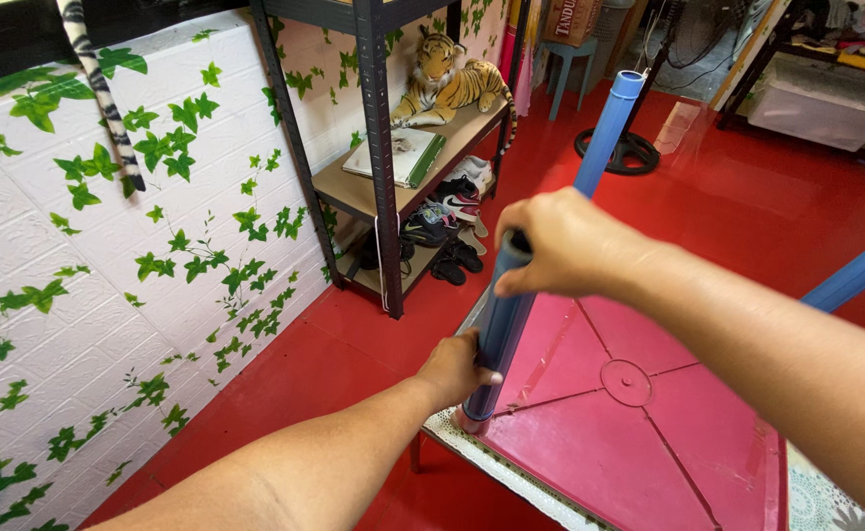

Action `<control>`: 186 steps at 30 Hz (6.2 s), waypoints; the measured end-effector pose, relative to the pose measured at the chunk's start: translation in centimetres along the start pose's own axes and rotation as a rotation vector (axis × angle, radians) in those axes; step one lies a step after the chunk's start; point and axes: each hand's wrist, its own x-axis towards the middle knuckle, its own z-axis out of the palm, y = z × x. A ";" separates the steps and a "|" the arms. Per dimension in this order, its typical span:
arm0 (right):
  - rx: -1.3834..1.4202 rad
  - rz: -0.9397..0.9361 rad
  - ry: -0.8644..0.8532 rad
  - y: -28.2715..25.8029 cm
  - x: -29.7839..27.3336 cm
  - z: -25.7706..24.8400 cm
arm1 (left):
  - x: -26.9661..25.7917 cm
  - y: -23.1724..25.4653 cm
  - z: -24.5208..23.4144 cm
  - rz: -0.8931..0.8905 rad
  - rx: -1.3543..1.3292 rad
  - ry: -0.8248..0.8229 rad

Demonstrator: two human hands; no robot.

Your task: The person repeatedly inserts blue plastic tubes into the four sockets of an upside-down pink plastic stool base, then removes them and repeats the cycle several times. The stool remains upside down throughout the clip.

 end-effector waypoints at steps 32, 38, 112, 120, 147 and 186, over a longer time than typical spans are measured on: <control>-0.158 0.598 -0.240 11.3 -19.7 11.7 | 1.1 9.6 12.9 -0.008 0.681 -0.382; -0.074 0.760 -0.280 14.4 -26.5 13.5 | 2.0 16.4 15.5 0.168 0.798 -0.297; 0.024 0.989 0.404 37.2 -53.4 13.0 | 3.9 32.6 41.5 0.386 0.704 -0.535; -0.083 0.997 0.065 30.1 -48.1 -0.7 | 3.4 34.2 39.0 0.700 0.428 -0.502; 0.011 0.894 -0.025 16.6 -38.2 -5.8 | -0.9 28.5 30.9 0.656 0.112 -0.571; -0.007 1.013 -0.031 19.1 -37.2 2.4 | 3.1 16.5 23.0 0.384 0.353 -0.350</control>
